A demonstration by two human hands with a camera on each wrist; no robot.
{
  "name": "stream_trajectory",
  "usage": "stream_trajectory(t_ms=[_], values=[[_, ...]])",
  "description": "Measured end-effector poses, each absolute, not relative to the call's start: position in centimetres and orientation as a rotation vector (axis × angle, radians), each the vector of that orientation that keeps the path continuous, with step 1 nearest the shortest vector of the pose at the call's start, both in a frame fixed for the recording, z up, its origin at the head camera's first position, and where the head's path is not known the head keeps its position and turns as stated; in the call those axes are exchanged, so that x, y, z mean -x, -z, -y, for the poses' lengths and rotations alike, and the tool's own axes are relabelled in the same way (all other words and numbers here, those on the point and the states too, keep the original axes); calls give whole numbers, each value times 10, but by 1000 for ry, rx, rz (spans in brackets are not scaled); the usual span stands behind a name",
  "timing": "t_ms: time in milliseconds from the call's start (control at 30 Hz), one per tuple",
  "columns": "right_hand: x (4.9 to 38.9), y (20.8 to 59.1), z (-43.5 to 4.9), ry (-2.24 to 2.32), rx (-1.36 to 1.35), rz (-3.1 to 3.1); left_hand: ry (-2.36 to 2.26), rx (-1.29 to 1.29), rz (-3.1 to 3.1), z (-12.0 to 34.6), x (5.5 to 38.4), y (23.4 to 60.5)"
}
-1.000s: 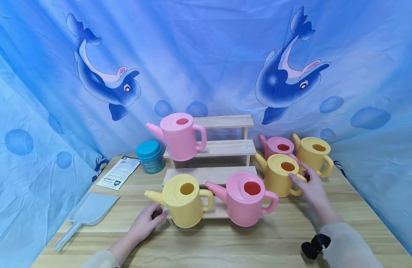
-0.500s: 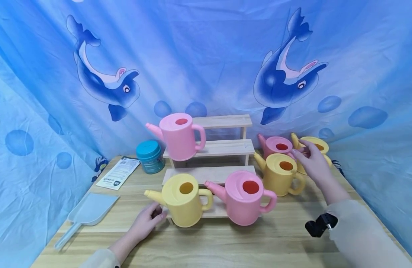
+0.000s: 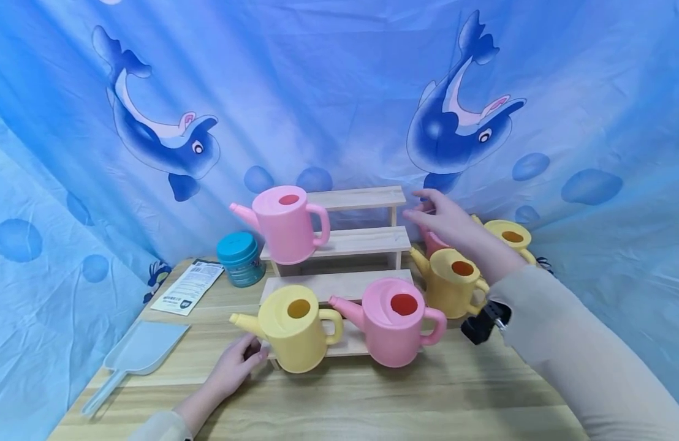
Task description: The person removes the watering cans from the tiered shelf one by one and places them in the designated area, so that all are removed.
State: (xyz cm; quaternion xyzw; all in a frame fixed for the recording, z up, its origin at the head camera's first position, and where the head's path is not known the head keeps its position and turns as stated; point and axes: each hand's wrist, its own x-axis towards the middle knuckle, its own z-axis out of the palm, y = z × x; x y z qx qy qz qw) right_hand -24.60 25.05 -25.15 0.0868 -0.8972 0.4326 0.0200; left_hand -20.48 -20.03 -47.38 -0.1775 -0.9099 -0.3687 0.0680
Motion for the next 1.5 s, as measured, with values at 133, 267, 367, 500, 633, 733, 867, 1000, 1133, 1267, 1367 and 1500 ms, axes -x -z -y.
stream_trajectory(t_ms=[133,267,367,500,633,733,867,1000,1133,1267,1367,1500], values=[[263,240,-226,-1340,-326,2791,1068,546,2722,200,206,477],[278,231,-200,-1373,-389,2797,1013,562,2702,201,208,479],[284,226,-179,-1381,-449,2803,1023,565,2698,202,208,478],[287,221,-156,-1382,-533,2813,1026,557,2712,204,209,477],[288,219,-135,-1409,-629,2837,1021,548,2734,206,209,477],[288,219,-122,-1445,-661,2834,1020,543,2740,206,209,479],[289,220,-112,-1474,-641,2803,1032,551,2731,202,209,478],[291,222,-101,-1468,-627,2804,1022,565,2724,201,209,476],[293,224,-92,-1471,-632,2792,1010,579,2722,203,210,476],[295,227,-87,-1527,-648,2760,999,604,2706,204,211,476],[298,230,-86,-1588,-665,2752,982,606,2708,205,211,477],[300,232,-83,-1647,-659,2753,997,590,2725,204,210,478]])
